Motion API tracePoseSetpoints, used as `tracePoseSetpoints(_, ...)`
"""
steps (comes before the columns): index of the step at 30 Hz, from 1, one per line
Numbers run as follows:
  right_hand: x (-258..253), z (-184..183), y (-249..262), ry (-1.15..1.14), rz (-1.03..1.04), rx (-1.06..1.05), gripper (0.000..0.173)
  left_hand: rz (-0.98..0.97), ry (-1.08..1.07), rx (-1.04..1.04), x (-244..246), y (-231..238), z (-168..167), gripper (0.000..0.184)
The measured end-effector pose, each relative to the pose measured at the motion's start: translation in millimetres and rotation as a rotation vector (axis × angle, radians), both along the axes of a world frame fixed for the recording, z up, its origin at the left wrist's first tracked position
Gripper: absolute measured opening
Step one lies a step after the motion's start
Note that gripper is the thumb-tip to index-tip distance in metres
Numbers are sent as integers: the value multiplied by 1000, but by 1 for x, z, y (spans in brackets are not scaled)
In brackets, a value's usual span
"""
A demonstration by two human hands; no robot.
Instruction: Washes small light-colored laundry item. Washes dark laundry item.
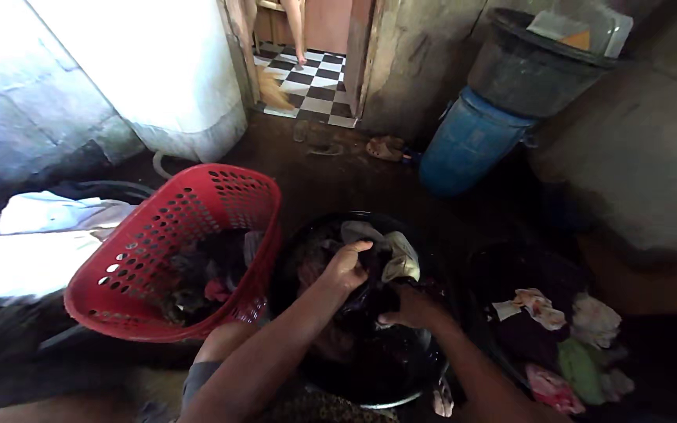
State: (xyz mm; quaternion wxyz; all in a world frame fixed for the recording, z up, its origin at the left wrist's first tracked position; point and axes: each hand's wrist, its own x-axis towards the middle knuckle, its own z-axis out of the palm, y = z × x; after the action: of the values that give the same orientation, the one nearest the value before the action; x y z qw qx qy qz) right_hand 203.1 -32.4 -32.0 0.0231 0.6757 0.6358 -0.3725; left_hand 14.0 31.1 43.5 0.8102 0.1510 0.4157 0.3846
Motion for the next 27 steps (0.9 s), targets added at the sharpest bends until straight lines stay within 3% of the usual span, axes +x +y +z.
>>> tracePoseSetpoints(3,-37,-10,-13,378,-164,145,95,-105,-33,33,7,-13,7,18)
tracePoseSetpoints(6,-52,8,-13,349,-407,220,54,-326,44,199,1,-11,1,32)
tracePoseSetpoints(9,-43,17,-6,430,-563,351,33,-477,414,390,-13,5,-19,37)
tracePoseSetpoints(11,-35,36,-2,528,-706,367,36,-570,667,444,-25,18,-40,45)
tracePoseSetpoints(13,-30,53,5,596,-890,400,31,-702,894,528,-33,28,-64,41)
tracePoseSetpoints(16,-22,75,11,728,-1113,481,16,-883,1143,693,-41,30,-87,43)
tracePoseSetpoints(18,-16,91,12,859,-1226,514,15,-1057,1258,727,-41,19,-91,44)
tracePoseSetpoints(20,-17,108,11,1016,-1327,571,11,-1237,1218,711,-39,4,-103,45)
tracePoseSetpoints(22,-20,122,7,1151,-1348,621,9,-1267,1020,716,-41,-11,-127,46)
tracePoseSetpoints(25,-27,136,-1,1255,-1313,681,13,-1051,661,622,-25,-30,-126,45)
tracePoseSetpoints(27,-27,142,-7,1282,-1281,723,16,-875,679,677,-12,-33,-100,46)
